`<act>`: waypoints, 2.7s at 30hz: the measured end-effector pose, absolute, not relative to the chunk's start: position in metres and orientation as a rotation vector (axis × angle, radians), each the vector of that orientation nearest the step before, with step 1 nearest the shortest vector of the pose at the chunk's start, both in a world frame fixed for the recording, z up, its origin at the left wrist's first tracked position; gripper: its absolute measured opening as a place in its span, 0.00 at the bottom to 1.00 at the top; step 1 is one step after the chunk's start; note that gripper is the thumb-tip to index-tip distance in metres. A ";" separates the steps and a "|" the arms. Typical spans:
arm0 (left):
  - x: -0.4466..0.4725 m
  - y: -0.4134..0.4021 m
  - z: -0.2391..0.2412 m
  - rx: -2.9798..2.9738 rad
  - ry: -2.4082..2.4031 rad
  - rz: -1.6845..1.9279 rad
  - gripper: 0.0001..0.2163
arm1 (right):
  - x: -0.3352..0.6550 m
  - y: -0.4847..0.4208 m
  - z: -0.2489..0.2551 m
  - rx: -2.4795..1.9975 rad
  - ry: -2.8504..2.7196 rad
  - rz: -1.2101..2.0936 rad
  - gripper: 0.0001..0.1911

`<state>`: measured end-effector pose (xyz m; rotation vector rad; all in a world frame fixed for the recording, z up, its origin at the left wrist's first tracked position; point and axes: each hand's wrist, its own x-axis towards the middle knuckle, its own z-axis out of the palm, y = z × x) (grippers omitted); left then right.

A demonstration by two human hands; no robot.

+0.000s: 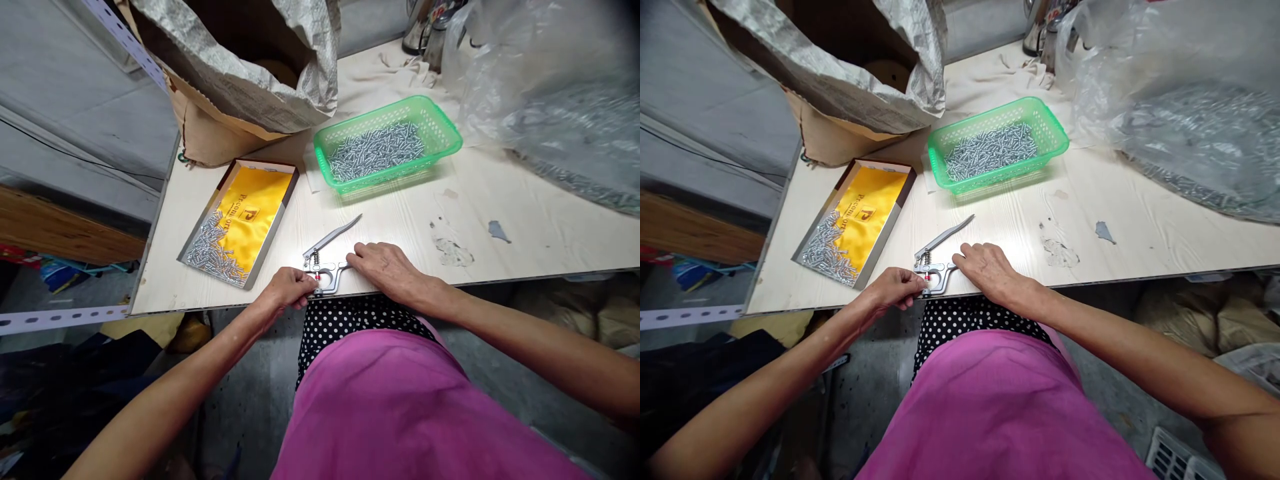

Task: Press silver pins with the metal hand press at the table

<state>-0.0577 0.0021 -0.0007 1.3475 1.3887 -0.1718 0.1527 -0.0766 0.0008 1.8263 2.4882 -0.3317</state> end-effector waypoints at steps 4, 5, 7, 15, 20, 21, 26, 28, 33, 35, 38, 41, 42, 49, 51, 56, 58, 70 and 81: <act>-0.054 0.003 0.003 1.295 1.381 -0.206 0.11 | 0.155 -0.080 -0.005 1.811 2.514 -0.318 0.10; -0.053 0.003 0.004 1.275 1.378 -0.214 0.11 | 0.156 -0.081 -0.007 1.821 2.521 -0.313 0.10; -0.051 0.002 0.006 1.246 1.380 -0.217 0.11 | 0.160 -0.083 -0.009 1.849 2.548 -0.333 0.09; -0.047 0.000 0.011 1.279 1.407 -0.223 0.09 | 0.173 -0.044 -0.005 2.051 2.491 -0.211 0.16; -0.045 0.000 0.013 1.276 1.411 -0.239 0.10 | 0.181 -0.011 -0.011 1.857 2.547 -0.096 0.13; -0.045 0.000 0.012 1.274 1.419 -0.247 0.10 | 0.183 -0.007 -0.012 1.824 2.566 -0.059 0.13; -0.043 0.000 0.012 1.249 1.428 -0.265 0.10 | 0.185 0.000 -0.013 1.755 2.606 0.019 0.13; -0.044 0.001 0.013 1.240 1.419 -0.266 0.11 | 0.185 -0.002 -0.013 1.751 2.600 0.016 0.12; -0.044 0.000 0.014 1.229 1.406 -0.266 0.11 | 0.191 -0.018 -0.013 1.726 2.663 -0.083 0.20; -0.043 0.000 0.015 1.221 1.406 -0.262 0.10 | 0.193 -0.027 -0.014 1.699 2.706 -0.121 0.32; -0.043 0.001 0.015 1.232 1.413 -0.268 0.09 | 0.195 -0.040 -0.018 1.707 2.731 -0.134 0.39; -0.046 -0.001 0.015 1.284 1.420 -0.314 0.10 | 0.194 -0.048 -0.023 1.762 2.742 -0.157 0.33; -0.048 -0.003 0.015 1.356 1.427 -0.331 0.11 | 0.192 -0.051 -0.025 1.787 2.749 -0.171 0.31; -0.039 -0.016 0.010 2.598 1.161 0.061 0.16 | 0.178 -0.057 -0.023 1.905 2.735 -0.276 0.23; -0.028 -0.011 0.005 2.724 0.973 0.029 0.25 | 0.176 -0.057 -0.021 1.904 2.723 -0.296 0.23; -0.005 0.005 -0.003 2.787 0.826 -0.191 0.29 | 0.175 -0.054 -0.016 1.885 2.693 -0.328 0.29; -0.002 0.006 -0.002 2.795 0.834 -0.238 0.25 | 0.174 -0.053 -0.014 1.887 2.664 -0.327 0.25; 0.002 0.000 -0.002 2.632 1.030 -0.154 0.11 | 0.167 -0.058 -0.028 1.918 2.694 -0.233 0.08; -0.149 0.079 0.036 2.773 1.691 -0.014 0.12 | 0.170 -0.068 -0.034 1.974 2.798 -0.111 0.21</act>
